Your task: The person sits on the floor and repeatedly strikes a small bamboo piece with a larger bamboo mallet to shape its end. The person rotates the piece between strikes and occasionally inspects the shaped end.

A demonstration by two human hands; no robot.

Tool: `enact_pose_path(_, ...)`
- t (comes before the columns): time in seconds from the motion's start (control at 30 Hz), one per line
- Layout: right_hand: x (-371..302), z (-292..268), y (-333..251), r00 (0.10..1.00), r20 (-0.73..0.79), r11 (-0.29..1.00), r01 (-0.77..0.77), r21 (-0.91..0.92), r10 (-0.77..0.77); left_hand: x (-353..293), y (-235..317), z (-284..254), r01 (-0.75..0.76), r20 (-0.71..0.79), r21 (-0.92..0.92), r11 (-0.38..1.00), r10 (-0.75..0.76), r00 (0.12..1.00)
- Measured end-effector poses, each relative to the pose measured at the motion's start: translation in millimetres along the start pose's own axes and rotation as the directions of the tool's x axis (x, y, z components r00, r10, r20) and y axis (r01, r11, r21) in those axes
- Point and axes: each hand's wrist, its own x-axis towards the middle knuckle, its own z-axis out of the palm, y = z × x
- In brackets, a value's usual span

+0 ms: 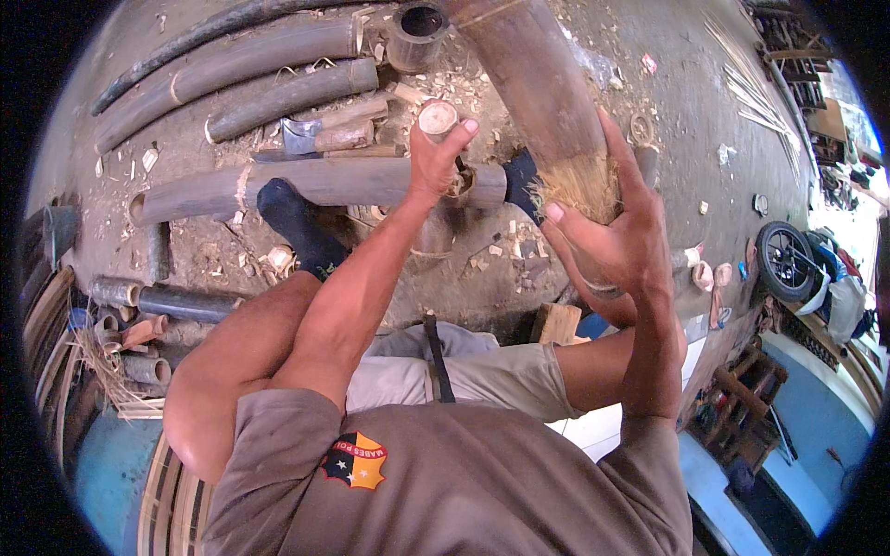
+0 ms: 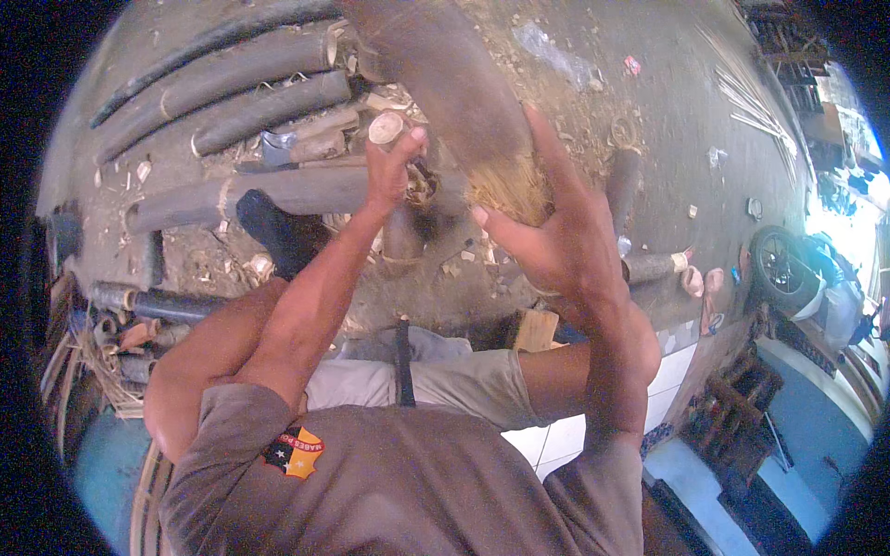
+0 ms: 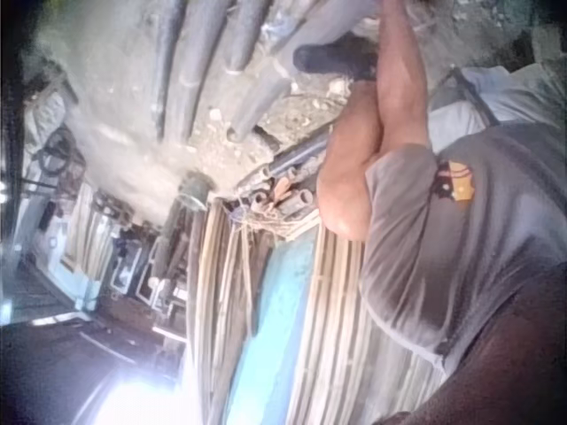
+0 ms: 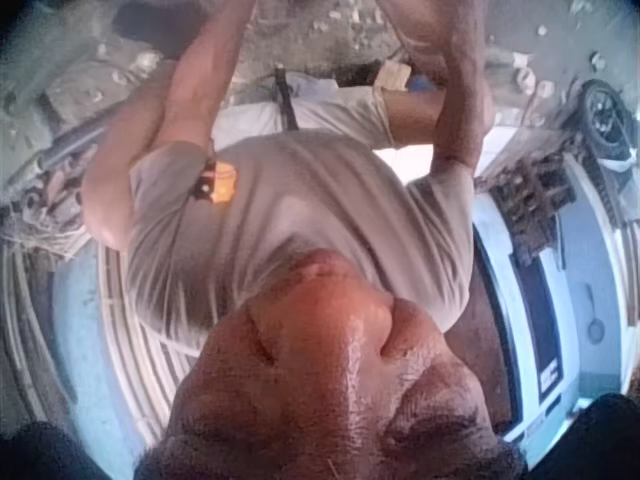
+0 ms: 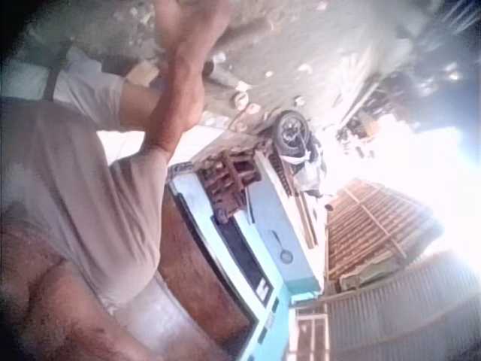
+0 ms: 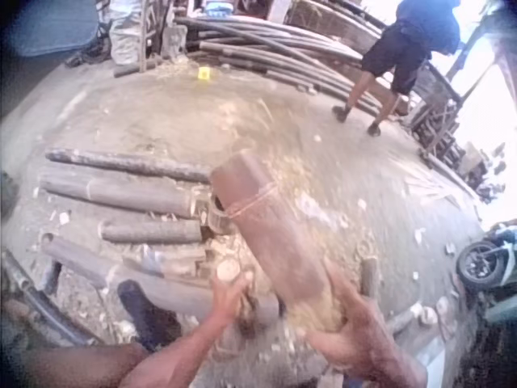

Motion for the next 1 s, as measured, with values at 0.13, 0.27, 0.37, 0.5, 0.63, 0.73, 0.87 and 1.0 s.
enact_pose_path(0.13,8,1,-2,0.997,-0.03,0.997,0.065,0.032,-0.064,9,-7,2,-0.026,0.084,0.13,0.991,0.015,0.996)
enact_pose_path(0.27,26,5,6,0.968,-0.135,0.976,0.215,0.03,-0.21,13,-6,4,0.079,0.034,0.013,0.997,-0.079,0.996)
enact_pose_path(0.37,32,7,8,0.961,-0.139,0.969,0.245,0.033,-0.239,17,-7,-6,0.112,0.065,0.06,0.992,-0.115,0.991)
enact_pose_path(0.5,43,14,12,0.968,-0.114,0.972,0.231,0.041,-0.225,21,-10,-2,0.141,0.052,-0.039,0.989,-0.139,0.989)
enact_pose_path(0.63,54,27,20,0.984,-0.051,0.968,0.16,-0.194,-0.173,31,-15,6,0.123,0.026,0.054,0.991,-0.125,0.992)
enact_pose_path(0.73,68,22,5,0.962,0.268,0.794,0.117,-0.596,0.059,28,-19,3,0.089,0.024,0.142,0.986,-0.093,0.995)
enact_pose_path(0.87,79,13,-6,0.98,-0.12,0.98,0.139,-0.144,-0.156,33,-23,-3,0.104,0.046,0.125,0.987,-0.111,0.993)
enact_pose_path(1.0,71,29,8,0.995,0.092,0.915,0.007,-0.403,0.032,33,-30,-7,0.151,0.044,0.158,0.976,-0.16,0.986)
